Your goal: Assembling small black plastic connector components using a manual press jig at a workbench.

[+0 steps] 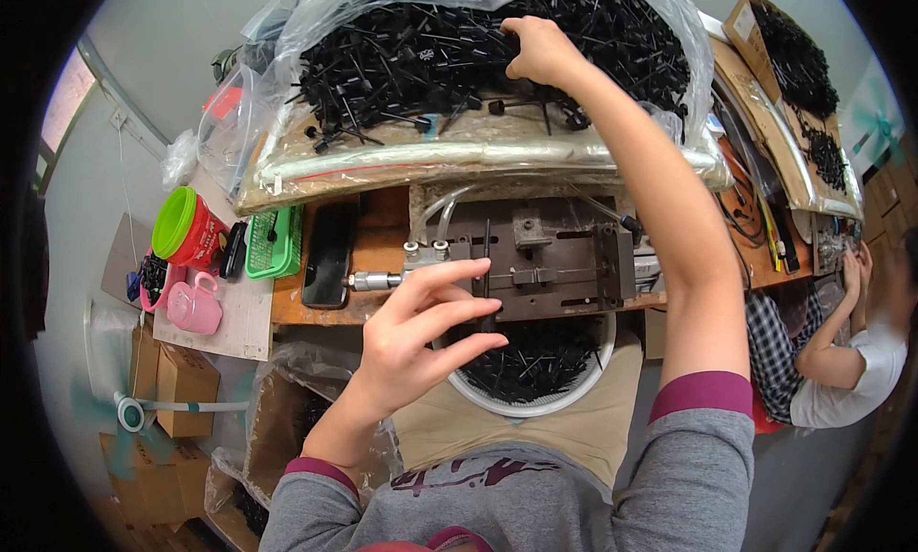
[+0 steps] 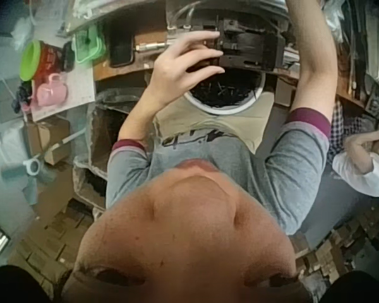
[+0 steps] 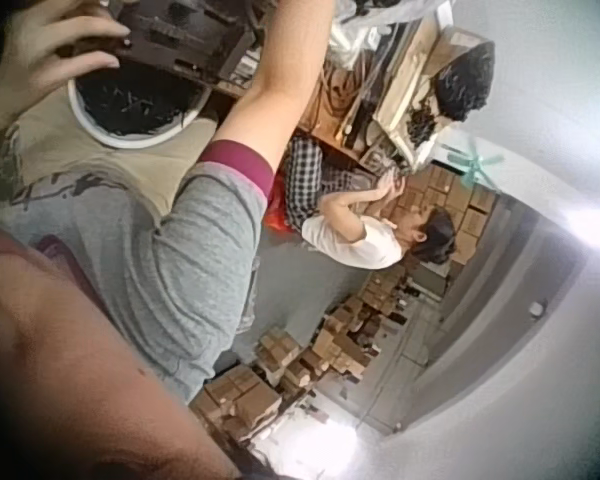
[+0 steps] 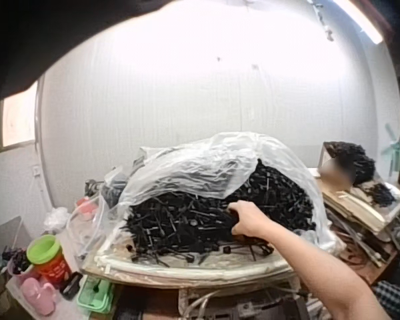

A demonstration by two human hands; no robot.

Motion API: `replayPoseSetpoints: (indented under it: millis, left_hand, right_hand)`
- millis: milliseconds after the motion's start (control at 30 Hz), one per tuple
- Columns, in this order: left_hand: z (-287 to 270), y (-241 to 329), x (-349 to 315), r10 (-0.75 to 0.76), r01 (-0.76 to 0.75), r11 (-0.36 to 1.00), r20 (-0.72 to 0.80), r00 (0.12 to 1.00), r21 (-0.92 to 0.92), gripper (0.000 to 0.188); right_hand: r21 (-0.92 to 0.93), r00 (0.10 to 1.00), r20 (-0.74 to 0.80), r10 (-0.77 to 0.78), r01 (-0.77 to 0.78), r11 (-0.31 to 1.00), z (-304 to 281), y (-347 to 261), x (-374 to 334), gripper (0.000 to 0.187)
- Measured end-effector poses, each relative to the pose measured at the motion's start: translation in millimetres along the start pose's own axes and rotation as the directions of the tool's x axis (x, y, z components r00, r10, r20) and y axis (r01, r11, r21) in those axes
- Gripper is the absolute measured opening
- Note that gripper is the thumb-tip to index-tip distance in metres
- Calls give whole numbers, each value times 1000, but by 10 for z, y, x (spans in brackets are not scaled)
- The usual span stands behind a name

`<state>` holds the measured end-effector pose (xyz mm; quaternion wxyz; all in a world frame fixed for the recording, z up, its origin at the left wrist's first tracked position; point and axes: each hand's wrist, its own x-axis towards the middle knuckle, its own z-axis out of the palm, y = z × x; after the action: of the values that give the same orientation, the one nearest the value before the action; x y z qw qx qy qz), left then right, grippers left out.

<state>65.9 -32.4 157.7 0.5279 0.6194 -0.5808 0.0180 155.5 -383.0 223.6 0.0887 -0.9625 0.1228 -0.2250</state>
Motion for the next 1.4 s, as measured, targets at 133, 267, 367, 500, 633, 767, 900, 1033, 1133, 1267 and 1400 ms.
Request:
replayPoseSetpoints:
  millis: [133,267,367,500,633,767,900,1033,1133,1267,1400]
  left_hand:
    - [216,-17,-108,16,-16,999,7,1000,40,30]
    - [383,-2,-194,-48,46,997,42,998,54,30]
    - [509,-12,-268,-99,97,994,36,994,43,31]
    - [605,-64,-359,-127,125,991,30,992,39,30]
    - [703,-104,-426,-133,127,984,35,991,123,29]
    - [817,-174,-416,-66,53,946,30,997,318,28]
    - [884,-221,-322,-47,25,924,47,998,382,26]
    - [938,-257,-282,-28,-18,895,95,995,447,25]
    - [923,-276,-218,-50,-10,893,120,991,450,25]
    - [937,-235,-187,-120,8,864,191,974,504,26]
    - [929,-222,-132,-114,24,889,172,978,457,28]
  right_hand:
    - [-20,975,58,-213,215,977,-165,89,-207,62]
    - [-83,963,176,-202,219,972,-268,-18,-411,61]
    - [-15,948,131,-289,293,956,-246,82,-488,60]
    - [-87,980,-22,-196,194,977,-292,-102,-799,81]
    - [-269,940,-249,-234,165,949,-294,11,-1089,67]
    - [-111,987,-105,-123,111,988,-328,71,-1201,40]
    - [156,984,-166,-67,93,983,-403,237,-1172,22]
    - [458,990,19,139,-133,879,-553,400,-1057,19]
    - [555,992,76,102,-127,822,-609,571,-1004,25]
    - [757,974,41,222,-176,630,-659,849,-1031,30]
    - [911,948,-160,275,34,411,-576,940,-1168,29]
